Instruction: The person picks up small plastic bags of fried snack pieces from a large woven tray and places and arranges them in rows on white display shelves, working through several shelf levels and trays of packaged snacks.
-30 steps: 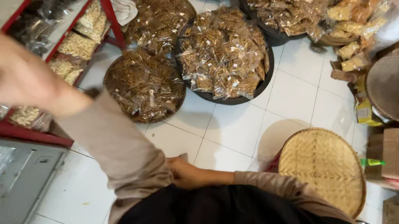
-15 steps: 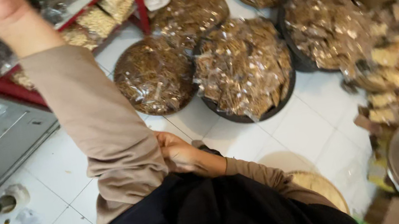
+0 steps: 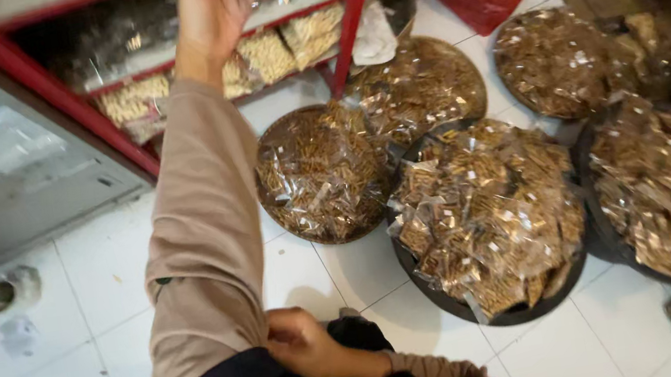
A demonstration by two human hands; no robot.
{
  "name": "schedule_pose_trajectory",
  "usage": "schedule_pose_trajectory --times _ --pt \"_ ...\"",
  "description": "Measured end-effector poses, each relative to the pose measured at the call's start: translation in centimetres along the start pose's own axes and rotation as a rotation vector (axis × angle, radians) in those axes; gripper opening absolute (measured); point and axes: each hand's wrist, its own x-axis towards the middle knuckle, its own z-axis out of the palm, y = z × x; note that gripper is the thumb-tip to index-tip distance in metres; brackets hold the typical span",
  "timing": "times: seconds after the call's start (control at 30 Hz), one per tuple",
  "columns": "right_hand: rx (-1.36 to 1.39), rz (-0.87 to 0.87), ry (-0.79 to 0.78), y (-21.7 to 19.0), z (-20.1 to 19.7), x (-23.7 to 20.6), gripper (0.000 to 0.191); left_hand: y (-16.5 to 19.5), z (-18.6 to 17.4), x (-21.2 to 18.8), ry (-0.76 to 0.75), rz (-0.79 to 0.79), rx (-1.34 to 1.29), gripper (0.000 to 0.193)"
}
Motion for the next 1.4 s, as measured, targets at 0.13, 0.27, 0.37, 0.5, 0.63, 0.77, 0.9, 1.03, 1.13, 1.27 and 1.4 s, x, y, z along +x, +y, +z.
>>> schedule_pose_trajectory --times 0.13,0.27,0.37,0.5,0.63,0.77,0.9,1.03,1.13,1.27,1.4 --pt "-0.098 -0.043 -0.184 8.1 -3.4 0.2 0.003 -9.0 -20.0 -9.2 0.374 -0.429 0.806 0.054" --pt "0.043 -0.070 -0.267 22.3 -8.8 -0.5 0.003 -22.1 -37.4 -21.8 0.559 0.284 2.219 0.055" --pt "0.112 0.575 0.405 36.7 -16.5 1.6 0.030 -29.7 -45.7 -31.3 0.742 -0.419 1.845 0.060" --pt "-0.197 0.681 1.429 53.2 -29.8 2.3 0.029 -38.5 -52.2 -35.0 1.009 -0.548 1.607 0.065" --pt "-0.252 0.673 1.830 62.2 -35.1 0.5 0.028 -44.7 -55.7 -36.4 0.940 -0.462 1.542 0.077" --pt "-0.162 0.737 2.036 67.7 -34.1 -0.9 0.027 -47.2 -57.6 -38.0 0.780 -0.456 1.584 0.053" --pt "-0.142 0.807 2.119 69.7 -32.8 -3.6 0.026 -48.7 -59.0 -38.9 0.789 -0.455 1.720 0.045" --pt "-0.150 0.870 2.132 70.0 -33.1 -6.4 0.025 -49.9 -59.3 -41.5 0.867 -0.544 1.730 0.065" --pt "-0.143 0.767 2.017 70.3 -34.7 -5.7 0.025 -49.2 -59.5 -45.4 1.067 -0.748 1.493 0.068" --pt "-0.148 0.607 1.672 70.6 -38.7 -2.5 0.024 -45.9 -60.1 -51.4 1.003 -0.913 1.432 0.069" --pt "-0.141 0.578 1.321 70.5 -40.4 0.9 0.024 -42.9 -59.8 -59.1 0.981 -1.045 1.268 0.067"
